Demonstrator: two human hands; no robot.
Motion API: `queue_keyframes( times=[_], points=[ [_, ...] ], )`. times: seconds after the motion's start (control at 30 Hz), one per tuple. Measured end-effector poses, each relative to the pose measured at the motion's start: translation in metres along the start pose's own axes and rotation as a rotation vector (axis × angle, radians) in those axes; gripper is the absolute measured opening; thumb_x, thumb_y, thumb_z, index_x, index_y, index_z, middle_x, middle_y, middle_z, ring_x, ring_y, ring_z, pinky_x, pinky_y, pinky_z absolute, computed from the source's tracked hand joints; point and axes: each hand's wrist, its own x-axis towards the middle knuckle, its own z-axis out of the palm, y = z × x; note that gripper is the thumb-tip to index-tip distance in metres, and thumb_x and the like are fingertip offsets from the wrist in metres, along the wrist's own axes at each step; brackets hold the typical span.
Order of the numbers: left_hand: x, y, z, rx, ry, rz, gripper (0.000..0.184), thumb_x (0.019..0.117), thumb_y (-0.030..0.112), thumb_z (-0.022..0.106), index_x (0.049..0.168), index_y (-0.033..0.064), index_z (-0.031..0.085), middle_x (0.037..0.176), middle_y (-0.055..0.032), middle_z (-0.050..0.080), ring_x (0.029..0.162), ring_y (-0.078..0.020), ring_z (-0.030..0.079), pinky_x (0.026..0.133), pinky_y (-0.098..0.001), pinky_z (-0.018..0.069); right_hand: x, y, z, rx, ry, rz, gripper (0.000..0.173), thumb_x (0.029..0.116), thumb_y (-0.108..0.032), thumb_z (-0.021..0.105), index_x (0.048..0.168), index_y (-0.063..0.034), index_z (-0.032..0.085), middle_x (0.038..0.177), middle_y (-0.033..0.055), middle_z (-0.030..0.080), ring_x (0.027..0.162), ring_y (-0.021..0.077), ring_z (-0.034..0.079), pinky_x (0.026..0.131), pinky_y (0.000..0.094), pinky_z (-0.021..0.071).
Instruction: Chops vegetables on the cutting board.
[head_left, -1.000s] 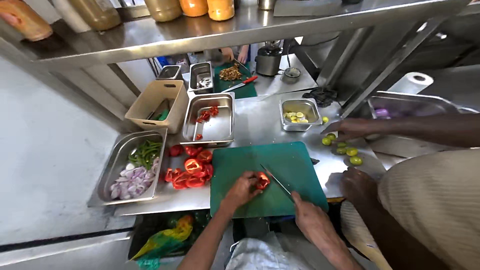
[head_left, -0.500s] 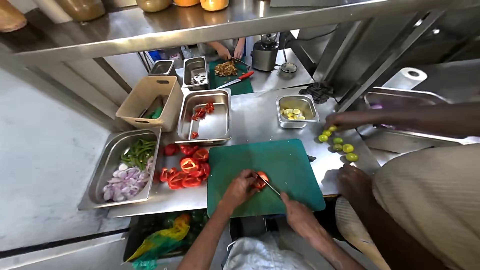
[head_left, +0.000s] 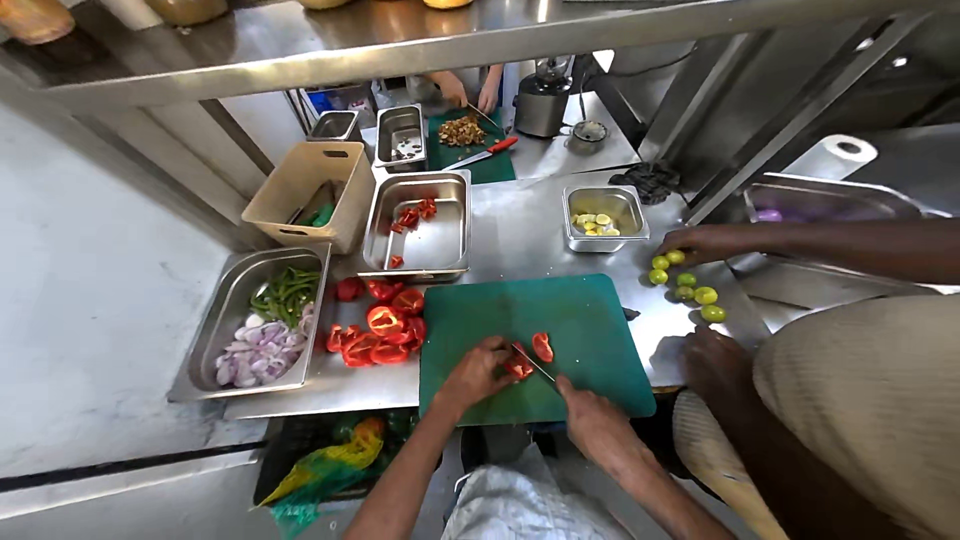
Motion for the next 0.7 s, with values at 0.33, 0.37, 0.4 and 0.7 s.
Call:
queue_keyframes(
  times=[0.33,0.37,0.4,0.7],
  points=[
    [-0.008,-0.005,0.008,-0.016,0.076,0.033,0.032,0.0902,0.033,0.078,0.111,0.0086,0.076,0.122,-0.0094,0.068,0.116,-0.0181,0.065,0.105,-0.0343,0.0523,0.012,0.041,0.057,0.122,-0.046,-0.036,0.046,0.1074,-0.020,0.044,0.152,-0.0111,0.036,0.108,0.0240,0.068,0.101,0.0430,0.070,0.087,0.0581,0.0561],
    [-0.009,-0.005,0.007,-0.031,0.071,0.027,0.035,0.0881,0.034,0.080,0.113,0.0103,0.075,0.122,-0.0086,0.068,0.116,-0.0174,0.065,0.104,-0.0346,0.0528,0.013,0.047,0.057,0.132,-0.047,-0.037,0.046,0.1077,-0.022,0.044,0.152,-0.0115,0.037,0.108,0.0240,0.068,0.101,0.0429,0.070,0.087,0.0583,0.0559],
    [-0.011,-0.004,0.005,-0.049,0.050,0.014,0.039,0.0861,0.034,0.082,0.117,0.0113,0.074,0.124,-0.0086,0.068,0.116,-0.0174,0.064,0.104,-0.0352,0.0531,0.015,0.051,0.056,0.150,-0.039,-0.038,0.046,0.1077,-0.025,0.045,0.151,-0.0120,0.038,0.108,0.0237,0.068,0.101,0.0425,0.069,0.087,0.0585,0.0554],
    [-0.016,0.005,0.001,-0.064,-0.059,-0.162,0.035,0.0946,0.031,0.073,0.122,0.0081,0.072,0.137,-0.0120,0.060,0.103,-0.0184,0.069,0.093,-0.0334,0.0581,-0.010,0.040,0.026,0.160,0.095,-0.002,0.048,0.1091,-0.026,0.043,0.155,-0.0148,0.036,0.103,0.0218,0.070,0.099,0.0419,0.070,0.088,0.0570,0.0555]
  ],
)
